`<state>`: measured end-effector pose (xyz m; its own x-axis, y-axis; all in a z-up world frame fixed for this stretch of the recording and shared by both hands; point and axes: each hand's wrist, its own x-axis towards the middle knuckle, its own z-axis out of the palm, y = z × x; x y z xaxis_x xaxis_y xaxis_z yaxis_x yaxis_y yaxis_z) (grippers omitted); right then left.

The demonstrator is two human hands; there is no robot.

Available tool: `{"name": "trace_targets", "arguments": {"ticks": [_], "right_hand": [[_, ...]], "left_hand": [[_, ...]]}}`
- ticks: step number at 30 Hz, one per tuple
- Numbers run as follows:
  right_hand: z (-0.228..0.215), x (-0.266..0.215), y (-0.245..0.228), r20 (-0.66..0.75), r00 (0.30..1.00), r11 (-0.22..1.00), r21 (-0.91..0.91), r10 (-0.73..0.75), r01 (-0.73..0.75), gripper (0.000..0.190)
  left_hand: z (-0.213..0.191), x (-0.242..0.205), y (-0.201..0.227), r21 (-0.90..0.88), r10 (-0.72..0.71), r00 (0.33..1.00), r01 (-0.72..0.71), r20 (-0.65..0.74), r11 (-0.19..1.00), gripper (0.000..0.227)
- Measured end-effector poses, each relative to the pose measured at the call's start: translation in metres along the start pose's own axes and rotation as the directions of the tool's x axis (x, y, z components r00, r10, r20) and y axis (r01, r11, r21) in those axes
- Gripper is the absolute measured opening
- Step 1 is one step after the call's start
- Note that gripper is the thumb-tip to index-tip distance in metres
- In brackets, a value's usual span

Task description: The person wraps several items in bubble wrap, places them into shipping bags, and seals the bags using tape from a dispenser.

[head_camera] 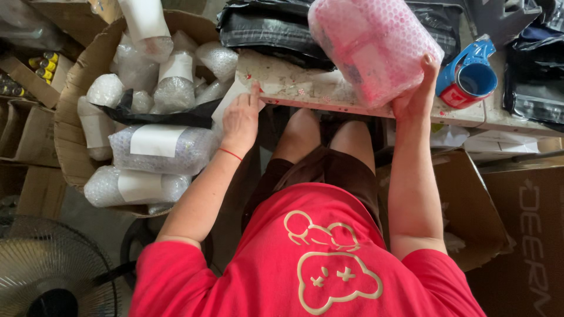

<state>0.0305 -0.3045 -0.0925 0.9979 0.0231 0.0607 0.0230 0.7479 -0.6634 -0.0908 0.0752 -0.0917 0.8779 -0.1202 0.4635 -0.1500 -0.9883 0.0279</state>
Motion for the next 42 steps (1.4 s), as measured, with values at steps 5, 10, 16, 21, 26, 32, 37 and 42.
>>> {"name": "trace_targets", "arguments": {"ticks": [5, 10, 16, 21, 26, 32, 37, 42], "right_hand": [[-0.001, 0.000, -0.002, 0.029, 0.999, 0.995, 0.092, -0.038, 0.035, 0.085], [0.007, -0.005, -0.008, 0.030, 0.997, 0.990, 0.122, -0.078, 0.074, 0.086], [0.017, -0.018, -0.014, 0.056, 0.996, 0.993, 0.100, -0.072, 0.066, 0.088], [0.018, -0.019, -0.013, 0.032, 0.997, 0.993, 0.100, -0.065, 0.061, 0.088], [0.016, -0.020, -0.011, 0.038, 0.999, 0.994, 0.104, -0.027, 0.023, 0.089], [0.013, -0.020, -0.008, 0.036, 0.999, 0.996, 0.085, 0.002, -0.005, 0.087], [0.009, -0.018, -0.006, 0.031, 0.999, 0.997, 0.064, -0.044, 0.042, 0.087], [0.011, -0.018, -0.003, 0.021, 0.999, 0.997, 0.071, -0.042, 0.041, 0.086]], "left_hand": [[-0.043, 0.043, -0.008, -0.139, -0.034, 0.924, 0.094, 0.381, 0.986, 0.069], [-0.015, 0.120, -0.023, -0.321, 0.023, 0.946, -0.132, -0.322, 0.938, 0.019], [0.073, 0.190, -0.050, -0.525, -0.137, 0.979, 0.037, -0.152, 0.850, 0.029], [0.075, 0.198, -0.052, -0.135, 0.090, 0.925, -0.150, -0.369, 0.979, 0.037], [0.043, 0.201, -0.032, -0.369, 0.177, 0.981, -0.192, -0.076, 0.909, 0.044], [0.029, 0.180, -0.022, -0.288, 0.378, 0.893, -0.439, -0.243, 0.851, 0.011], [0.034, 0.153, -0.030, -0.483, 0.291, 0.949, -0.314, -0.126, 0.817, 0.018], [0.049, 0.136, -0.033, -0.457, 0.062, 0.989, -0.116, -0.132, 0.882, 0.013]]}}
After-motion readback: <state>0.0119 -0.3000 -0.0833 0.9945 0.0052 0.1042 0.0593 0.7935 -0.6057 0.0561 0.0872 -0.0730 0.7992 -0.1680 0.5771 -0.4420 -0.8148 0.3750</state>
